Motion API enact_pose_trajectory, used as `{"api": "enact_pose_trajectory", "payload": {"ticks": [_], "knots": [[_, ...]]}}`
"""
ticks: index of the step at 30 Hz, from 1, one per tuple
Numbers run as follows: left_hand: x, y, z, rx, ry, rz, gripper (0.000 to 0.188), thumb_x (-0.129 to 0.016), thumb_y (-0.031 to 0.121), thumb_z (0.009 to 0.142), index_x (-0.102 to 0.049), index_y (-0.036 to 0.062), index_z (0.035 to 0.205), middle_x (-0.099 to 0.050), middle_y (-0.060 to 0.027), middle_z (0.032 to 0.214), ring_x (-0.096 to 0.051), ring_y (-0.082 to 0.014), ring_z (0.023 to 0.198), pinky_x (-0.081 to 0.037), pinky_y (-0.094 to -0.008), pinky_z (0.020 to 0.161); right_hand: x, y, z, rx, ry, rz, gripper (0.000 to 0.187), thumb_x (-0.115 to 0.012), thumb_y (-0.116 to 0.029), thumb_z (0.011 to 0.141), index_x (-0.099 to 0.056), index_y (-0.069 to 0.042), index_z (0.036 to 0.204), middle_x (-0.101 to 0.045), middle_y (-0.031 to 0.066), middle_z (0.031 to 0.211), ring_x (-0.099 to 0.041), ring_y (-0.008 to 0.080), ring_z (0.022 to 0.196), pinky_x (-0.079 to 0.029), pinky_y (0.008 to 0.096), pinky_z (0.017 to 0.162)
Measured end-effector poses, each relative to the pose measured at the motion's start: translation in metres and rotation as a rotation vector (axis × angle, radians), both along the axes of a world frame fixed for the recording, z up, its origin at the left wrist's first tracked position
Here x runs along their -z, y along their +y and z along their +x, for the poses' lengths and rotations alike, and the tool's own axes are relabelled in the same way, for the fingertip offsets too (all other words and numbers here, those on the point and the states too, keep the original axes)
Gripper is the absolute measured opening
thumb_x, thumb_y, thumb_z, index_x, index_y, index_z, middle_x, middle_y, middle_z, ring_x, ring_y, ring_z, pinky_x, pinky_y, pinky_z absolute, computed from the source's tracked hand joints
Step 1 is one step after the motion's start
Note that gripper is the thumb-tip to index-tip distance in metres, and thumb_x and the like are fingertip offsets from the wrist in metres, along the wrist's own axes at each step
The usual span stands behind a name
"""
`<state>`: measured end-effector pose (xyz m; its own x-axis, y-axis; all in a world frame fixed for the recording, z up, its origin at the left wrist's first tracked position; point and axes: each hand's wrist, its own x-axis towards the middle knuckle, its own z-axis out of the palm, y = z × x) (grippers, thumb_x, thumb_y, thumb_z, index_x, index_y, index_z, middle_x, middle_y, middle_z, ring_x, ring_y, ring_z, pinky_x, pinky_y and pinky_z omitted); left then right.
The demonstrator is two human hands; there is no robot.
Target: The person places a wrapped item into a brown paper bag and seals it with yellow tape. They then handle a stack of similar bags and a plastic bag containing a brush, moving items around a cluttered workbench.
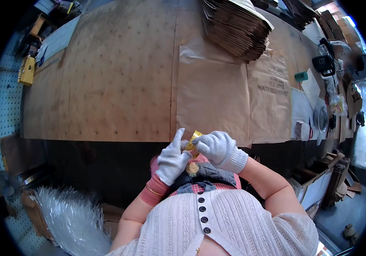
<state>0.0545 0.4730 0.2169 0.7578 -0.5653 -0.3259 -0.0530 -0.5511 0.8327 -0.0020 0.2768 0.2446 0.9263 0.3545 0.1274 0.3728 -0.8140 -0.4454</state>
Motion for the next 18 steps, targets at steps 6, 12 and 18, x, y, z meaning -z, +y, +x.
{"api": "enact_pose_trajectory", "payload": {"ticks": [6,12,18], "knots": [[-0.019,0.014,0.041,0.424,-0.584,-0.182,0.043,-0.069,0.002,0.062,-0.068,0.0051,0.105,-0.063,-0.0148,0.121,-0.058,-0.0357,0.115,-0.048,-0.0429,0.098,-0.001,0.026,0.006,-0.051,-0.047,-0.027,0.014,-0.066,-0.016,0.074,-0.062,-0.013,0.086,-0.06,0.0027,0.082,-0.065,0.0238,0.074,-0.051,0.0377,0.063],[-0.017,-0.006,0.05,0.476,-0.48,-0.208,0.029,-0.069,0.0,0.061,-0.069,0.0048,0.09,-0.07,-0.0124,0.096,-0.066,-0.0321,0.093,-0.052,-0.0411,0.084,0.007,0.026,0.002,0.112,-0.136,-0.028,0.013,-0.066,-0.019,0.075,-0.062,-0.012,0.085,-0.061,0.0037,0.078,-0.065,0.0212,0.072,-0.051,0.036,0.063],[-0.028,-0.041,0.058,0.28,-0.573,-0.161,0.016,-0.066,-0.007,0.069,-0.065,0.0044,0.081,-0.067,-0.0109,0.083,-0.065,-0.0285,0.081,-0.053,-0.0372,0.076,0.015,-0.003,-0.005,0.632,-0.079,0.408,0.054,-0.078,-0.02,0.071,-0.061,-0.006,0.121,-0.069,0.0077,0.106,-0.068,0.0267,0.089,-0.053,0.0373,0.079]]}}
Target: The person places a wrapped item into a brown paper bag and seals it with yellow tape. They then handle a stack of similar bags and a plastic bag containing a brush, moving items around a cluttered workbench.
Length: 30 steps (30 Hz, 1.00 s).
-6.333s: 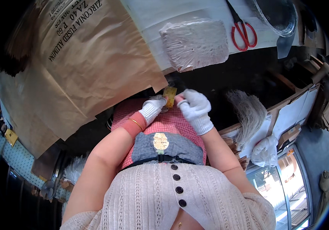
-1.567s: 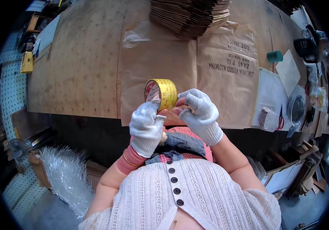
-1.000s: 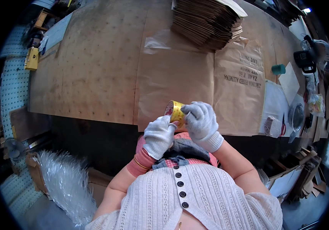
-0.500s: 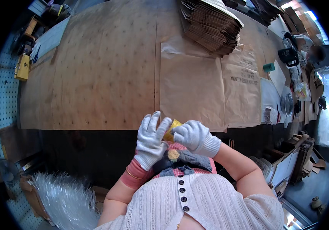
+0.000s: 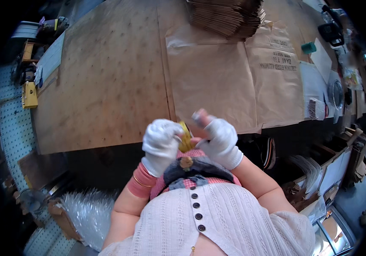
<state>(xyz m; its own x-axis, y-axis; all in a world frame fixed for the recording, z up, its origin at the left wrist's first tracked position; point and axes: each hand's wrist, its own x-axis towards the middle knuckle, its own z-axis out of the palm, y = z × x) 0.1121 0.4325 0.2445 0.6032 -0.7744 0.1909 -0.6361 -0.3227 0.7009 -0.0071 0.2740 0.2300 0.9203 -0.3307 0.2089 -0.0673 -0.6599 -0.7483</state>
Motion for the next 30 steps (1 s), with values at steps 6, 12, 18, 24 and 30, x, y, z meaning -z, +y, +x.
{"api": "enact_pose_trajectory", "payload": {"ticks": [6,12,18,24,30], "knots": [[-0.013,-0.039,0.044,-0.07,0.42,0.033,0.005,-0.065,-0.004,0.086,-0.064,-0.0014,0.089,-0.066,-0.0089,0.09,-0.063,-0.0163,0.082,-0.051,-0.0282,0.075,0.057,-0.025,0.021,-0.191,-0.159,0.372,0.051,-0.083,-0.016,0.068,-0.064,-0.001,0.113,-0.068,0.0134,0.109,-0.062,0.0378,0.108,-0.048,0.0429,0.098],[0.002,-0.07,0.09,-0.081,0.579,0.163,0.005,-0.064,0.0,0.088,-0.068,-0.0007,0.09,-0.066,-0.007,0.09,-0.062,-0.0162,0.083,-0.049,-0.0275,0.076,0.07,-0.024,0.047,-0.076,-0.128,0.453,0.029,-0.079,-0.015,0.067,-0.065,-0.003,0.09,-0.066,0.0156,0.089,-0.063,0.037,0.092,-0.052,0.043,0.081],[0.08,-0.095,0.195,0.147,0.234,0.365,0.009,-0.068,0.009,0.085,-0.069,-0.0005,0.084,-0.066,-0.0087,0.079,-0.06,-0.0153,0.073,-0.049,-0.029,0.069,0.074,-0.022,0.11,0.198,0.429,0.557,0.039,-0.068,-0.037,0.082,-0.065,-0.009,0.109,-0.068,0.0175,0.097,-0.064,0.0369,0.093,-0.05,0.0445,0.078],[0.131,-0.161,0.314,0.229,0.297,0.369,0.013,-0.071,0.013,0.084,-0.072,0.0015,0.087,-0.07,-0.0093,0.081,-0.062,-0.0139,0.075,-0.049,-0.0286,0.07,0.09,-0.051,0.187,0.336,0.539,0.769,0.04,-0.069,-0.028,0.087,-0.063,0.002,0.113,-0.069,0.0149,0.095,-0.063,0.0232,0.086,-0.049,0.0316,0.079],[0.162,-0.221,0.404,0.236,0.288,0.486,0.016,-0.072,0.019,0.085,-0.073,0.0043,0.092,-0.072,-0.006,0.086,-0.064,-0.0139,0.079,-0.05,-0.0292,0.075,0.117,-0.048,0.214,0.497,0.407,0.949,0.045,-0.069,-0.03,0.087,-0.061,0.004,0.116,-0.069,0.0133,0.099,-0.062,0.0193,0.091,-0.048,0.0308,0.082]]}}
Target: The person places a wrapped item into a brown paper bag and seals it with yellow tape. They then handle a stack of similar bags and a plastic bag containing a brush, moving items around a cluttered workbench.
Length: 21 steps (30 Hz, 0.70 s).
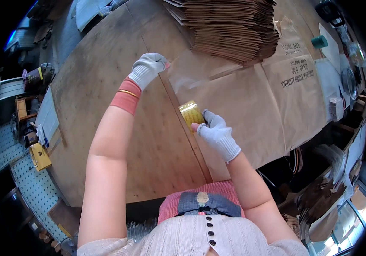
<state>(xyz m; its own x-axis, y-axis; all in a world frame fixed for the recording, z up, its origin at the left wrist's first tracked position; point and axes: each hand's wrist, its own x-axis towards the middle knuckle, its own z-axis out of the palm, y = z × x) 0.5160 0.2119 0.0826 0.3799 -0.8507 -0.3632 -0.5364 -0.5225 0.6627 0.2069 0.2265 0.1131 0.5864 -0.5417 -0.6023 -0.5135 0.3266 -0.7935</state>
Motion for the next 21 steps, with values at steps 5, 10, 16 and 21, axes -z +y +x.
{"api": "enact_pose_trajectory", "payload": {"ticks": [5,10,16,21], "knots": [[0.037,-0.006,0.042,0.007,-0.072,-0.02,0.019,-0.073,0.022,0.085,-0.072,0.0038,0.091,-0.07,-0.0052,0.085,-0.061,-0.0134,0.076,-0.05,-0.0301,0.073,0.003,0.014,-0.003,-0.114,0.188,-0.113,0.044,-0.071,-0.025,0.087,-0.059,0.008,0.113,-0.068,0.0117,0.098,-0.06,0.0145,0.088,-0.048,0.0282,0.077],[0.057,-0.025,0.045,0.005,-0.083,0.108,0.024,-0.07,0.027,0.086,-0.072,0.0047,0.095,-0.069,-0.0116,0.089,-0.063,-0.0249,0.08,-0.05,-0.0367,0.076,0.017,0.02,0.001,0.021,0.193,-0.002,0.035,-0.069,-0.038,0.084,-0.06,-0.004,0.092,-0.067,0.0124,0.078,-0.065,0.0284,0.076,-0.048,0.0387,0.073],[0.073,-0.02,0.053,0.047,-0.32,0.128,0.023,-0.073,0.027,0.084,-0.073,0.0057,0.091,-0.068,-0.011,0.09,-0.064,-0.026,0.08,-0.051,-0.0381,0.075,0.022,0.015,0.02,-0.058,0.347,-0.098,0.038,-0.068,-0.042,0.084,-0.061,-0.005,0.091,-0.068,0.0142,0.079,-0.065,0.0333,0.076,-0.048,0.0423,0.072],[0.07,-0.013,0.047,0.09,-0.498,0.03,0.023,-0.07,0.031,0.084,-0.074,0.0088,0.09,-0.069,-0.0102,0.098,-0.064,-0.0334,0.094,-0.05,-0.0439,0.086,0.028,0.019,0.026,-0.077,0.366,-0.126,0.043,-0.069,-0.046,0.082,-0.062,-0.005,0.093,-0.069,0.0174,0.086,-0.066,0.0385,0.084,-0.048,0.0464,0.073]]}}
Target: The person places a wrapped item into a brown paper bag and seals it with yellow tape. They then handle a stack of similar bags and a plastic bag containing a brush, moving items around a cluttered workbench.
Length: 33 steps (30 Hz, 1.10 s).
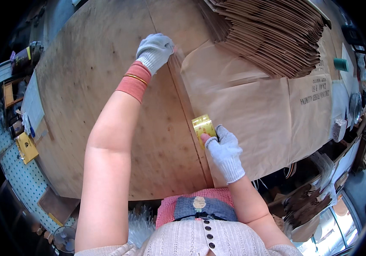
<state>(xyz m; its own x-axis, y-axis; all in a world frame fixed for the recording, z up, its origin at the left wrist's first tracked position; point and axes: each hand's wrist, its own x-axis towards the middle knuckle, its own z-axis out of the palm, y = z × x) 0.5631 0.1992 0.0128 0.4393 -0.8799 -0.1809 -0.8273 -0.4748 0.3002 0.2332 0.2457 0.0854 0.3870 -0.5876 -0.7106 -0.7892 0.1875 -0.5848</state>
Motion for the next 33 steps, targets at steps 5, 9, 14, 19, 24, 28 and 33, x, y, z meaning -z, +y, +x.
{"api": "enact_pose_trajectory", "payload": {"ticks": [5,9,14,19,24,28,33], "knots": [[-0.002,0.005,-0.005,0.046,-0.102,0.018,0.021,-0.067,0.032,0.086,-0.075,0.0122,0.089,-0.069,-0.0074,0.097,-0.061,-0.0302,0.1,-0.048,-0.041,0.09,-0.002,-0.003,0.007,-0.105,0.116,0.001,0.044,-0.068,-0.046,0.083,-0.063,-0.005,0.098,-0.07,0.0184,0.089,-0.066,0.0386,0.088,-0.049,0.0469,0.075],[0.001,0.006,-0.011,0.038,-0.187,0.024,0.018,-0.068,0.031,0.084,-0.076,0.0148,0.087,-0.069,-0.0053,0.097,-0.06,-0.0281,0.1,-0.048,-0.0401,0.089,0.004,0.001,0.01,-0.098,0.119,0.008,0.044,-0.067,-0.045,0.084,-0.064,-0.005,0.1,-0.071,0.019,0.092,-0.067,0.0378,0.09,-0.049,0.0467,0.075],[0.008,0.012,-0.02,0.012,-0.259,-0.087,0.015,-0.068,0.029,0.083,-0.075,0.0155,0.084,-0.068,-0.0053,0.092,-0.061,-0.0286,0.098,-0.049,-0.0417,0.086,0.02,0.005,0.006,-0.057,0.054,-0.014,0.045,-0.067,-0.044,0.084,-0.065,-0.005,0.105,-0.071,0.0188,0.093,-0.067,0.0367,0.09,-0.05,0.0453,0.077],[0.013,0.017,-0.032,-0.081,-0.359,-0.135,0.018,-0.073,0.029,0.079,-0.074,0.0157,0.091,-0.066,-0.0104,0.116,-0.061,-0.0305,0.106,-0.051,-0.0406,0.089,0.014,-0.002,0.013,-0.058,0.028,0.045,0.045,-0.066,-0.043,0.085,-0.065,-0.006,0.111,-0.071,0.0189,0.097,-0.067,0.0362,0.093,-0.05,0.0433,0.08],[0.002,0.014,-0.045,-0.209,-0.285,-0.044,0.039,-0.078,0.035,0.075,-0.068,0.0147,0.107,-0.049,-0.0139,0.143,-0.056,-0.033,0.119,-0.048,-0.0421,0.098,0.031,-0.001,0.007,-0.009,-0.048,0.111,0.045,-0.066,-0.042,0.086,-0.065,-0.006,0.113,-0.071,0.0185,0.101,-0.066,0.0356,0.097,-0.05,0.0427,0.081],[-0.006,0.01,-0.017,-0.329,-0.265,-0.011,0.062,-0.076,0.043,0.079,-0.055,0.0135,0.131,-0.047,-0.0129,0.144,-0.053,-0.0338,0.123,-0.047,-0.0444,0.099,0.031,-0.001,0.008,-0.038,-0.021,0.067,0.046,-0.067,-0.041,0.085,-0.065,-0.006,0.115,-0.071,0.0183,0.101,-0.067,0.0349,0.097,-0.05,0.0418,0.082],[-0.019,0.012,-0.019,-0.177,-0.389,-0.255,0.076,-0.078,0.037,0.074,-0.046,0.0106,0.138,-0.048,-0.014,0.143,-0.048,-0.035,0.128,-0.041,-0.0437,0.106,0.032,-0.002,0.008,0.024,-0.094,0.129,0.044,-0.068,-0.039,0.085,-0.066,-0.006,0.115,-0.071,0.0181,0.102,-0.068,0.033,0.097,-0.051,0.0401,0.083]]}}
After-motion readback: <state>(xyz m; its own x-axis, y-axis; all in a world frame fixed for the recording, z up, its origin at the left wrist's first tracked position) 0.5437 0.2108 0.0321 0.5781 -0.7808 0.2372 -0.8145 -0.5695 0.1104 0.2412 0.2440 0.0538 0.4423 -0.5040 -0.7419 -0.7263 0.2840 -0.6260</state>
